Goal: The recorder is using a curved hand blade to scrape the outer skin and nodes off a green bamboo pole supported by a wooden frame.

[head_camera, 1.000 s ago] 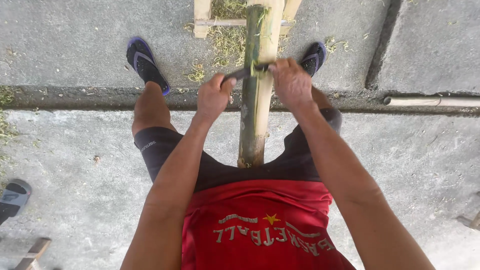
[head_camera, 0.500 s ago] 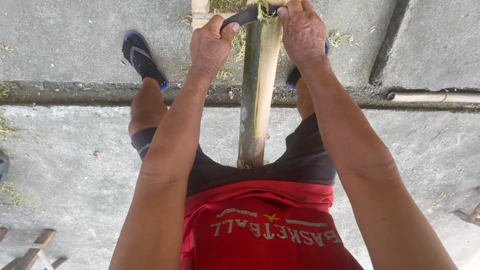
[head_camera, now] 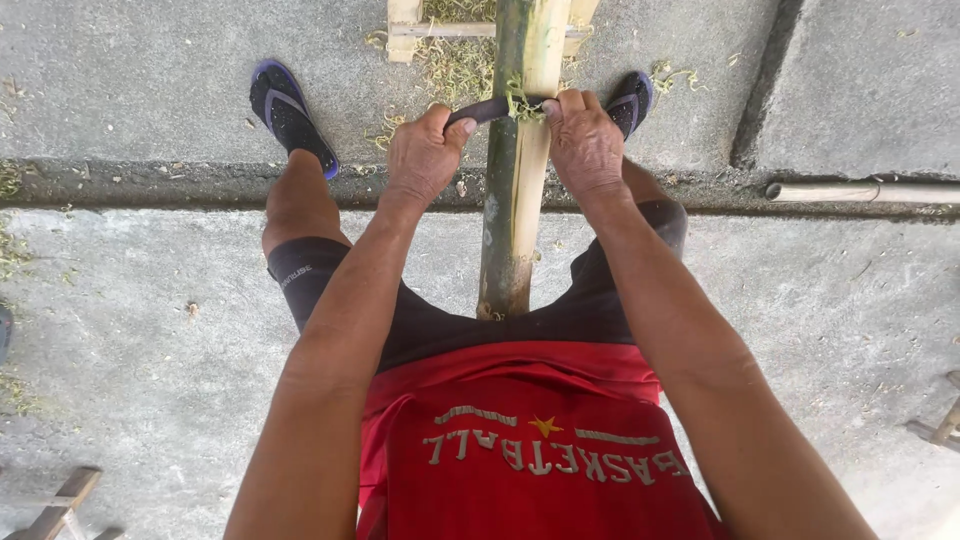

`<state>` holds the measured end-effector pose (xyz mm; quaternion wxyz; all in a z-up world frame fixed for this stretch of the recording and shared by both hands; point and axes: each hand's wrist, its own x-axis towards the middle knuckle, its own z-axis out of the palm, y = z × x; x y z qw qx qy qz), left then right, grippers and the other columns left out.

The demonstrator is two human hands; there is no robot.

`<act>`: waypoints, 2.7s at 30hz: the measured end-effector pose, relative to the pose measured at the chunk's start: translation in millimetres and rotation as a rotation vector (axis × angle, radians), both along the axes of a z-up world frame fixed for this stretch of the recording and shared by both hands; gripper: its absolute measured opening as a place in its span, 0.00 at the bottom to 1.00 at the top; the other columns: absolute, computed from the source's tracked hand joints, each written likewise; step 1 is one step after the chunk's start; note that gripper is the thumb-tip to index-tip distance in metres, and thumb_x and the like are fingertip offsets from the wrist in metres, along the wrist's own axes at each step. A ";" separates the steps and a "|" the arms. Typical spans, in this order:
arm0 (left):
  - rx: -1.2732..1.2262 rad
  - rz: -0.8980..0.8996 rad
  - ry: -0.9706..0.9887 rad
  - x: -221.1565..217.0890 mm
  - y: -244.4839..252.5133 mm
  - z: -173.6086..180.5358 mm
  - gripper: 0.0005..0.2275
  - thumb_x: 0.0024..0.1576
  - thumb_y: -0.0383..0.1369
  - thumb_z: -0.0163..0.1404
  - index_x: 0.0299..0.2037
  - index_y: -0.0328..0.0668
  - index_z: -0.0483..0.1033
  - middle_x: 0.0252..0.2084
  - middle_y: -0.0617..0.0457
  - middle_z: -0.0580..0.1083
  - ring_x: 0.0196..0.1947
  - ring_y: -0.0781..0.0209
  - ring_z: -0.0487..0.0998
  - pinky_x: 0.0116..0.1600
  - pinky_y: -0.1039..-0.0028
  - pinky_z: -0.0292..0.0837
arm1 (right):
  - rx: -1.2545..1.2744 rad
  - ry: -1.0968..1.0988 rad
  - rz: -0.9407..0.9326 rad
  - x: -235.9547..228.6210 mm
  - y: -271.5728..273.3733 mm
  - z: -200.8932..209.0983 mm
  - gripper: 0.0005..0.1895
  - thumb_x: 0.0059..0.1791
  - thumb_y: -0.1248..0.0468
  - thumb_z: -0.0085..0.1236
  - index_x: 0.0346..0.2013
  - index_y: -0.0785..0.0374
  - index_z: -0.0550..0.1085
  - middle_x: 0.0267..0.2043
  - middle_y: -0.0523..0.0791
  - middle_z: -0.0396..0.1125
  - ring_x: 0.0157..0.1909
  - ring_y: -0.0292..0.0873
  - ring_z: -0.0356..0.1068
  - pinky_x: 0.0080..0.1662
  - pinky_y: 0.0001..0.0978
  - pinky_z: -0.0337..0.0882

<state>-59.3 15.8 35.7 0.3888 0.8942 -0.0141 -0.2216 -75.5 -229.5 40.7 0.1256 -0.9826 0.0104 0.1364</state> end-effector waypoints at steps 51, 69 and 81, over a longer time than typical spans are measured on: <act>-0.058 -0.024 -0.066 6.9 2.8 7.8 0.14 0.64 0.43 0.49 0.32 0.42 0.74 0.16 0.59 0.69 0.14 0.67 0.69 0.20 0.66 0.66 | -0.066 0.302 0.042 17.8 -4.3 3.8 0.27 0.63 0.47 0.25 0.45 0.64 0.69 0.32 0.47 0.64 0.31 0.42 0.68 0.31 0.35 0.75; 0.208 -0.034 -0.034 53.4 -35.8 36.8 0.14 0.67 0.43 0.44 0.38 0.43 0.75 0.17 0.60 0.68 0.12 0.70 0.65 0.16 0.72 0.62 | 0.104 0.103 -0.043 65.4 -24.1 -20.5 0.29 0.62 0.45 0.22 0.41 0.61 0.67 0.30 0.48 0.64 0.30 0.44 0.66 0.32 0.41 0.75; 0.278 0.061 -0.229 83.2 -49.0 59.9 0.14 0.63 0.45 0.52 0.37 0.42 0.76 0.24 0.44 0.77 0.28 0.41 0.81 0.35 0.50 0.74 | 0.282 -0.164 -0.057 96.5 -25.7 -5.2 0.21 0.62 0.52 0.35 0.44 0.66 0.69 0.41 0.57 0.70 0.44 0.61 0.71 0.49 0.56 0.71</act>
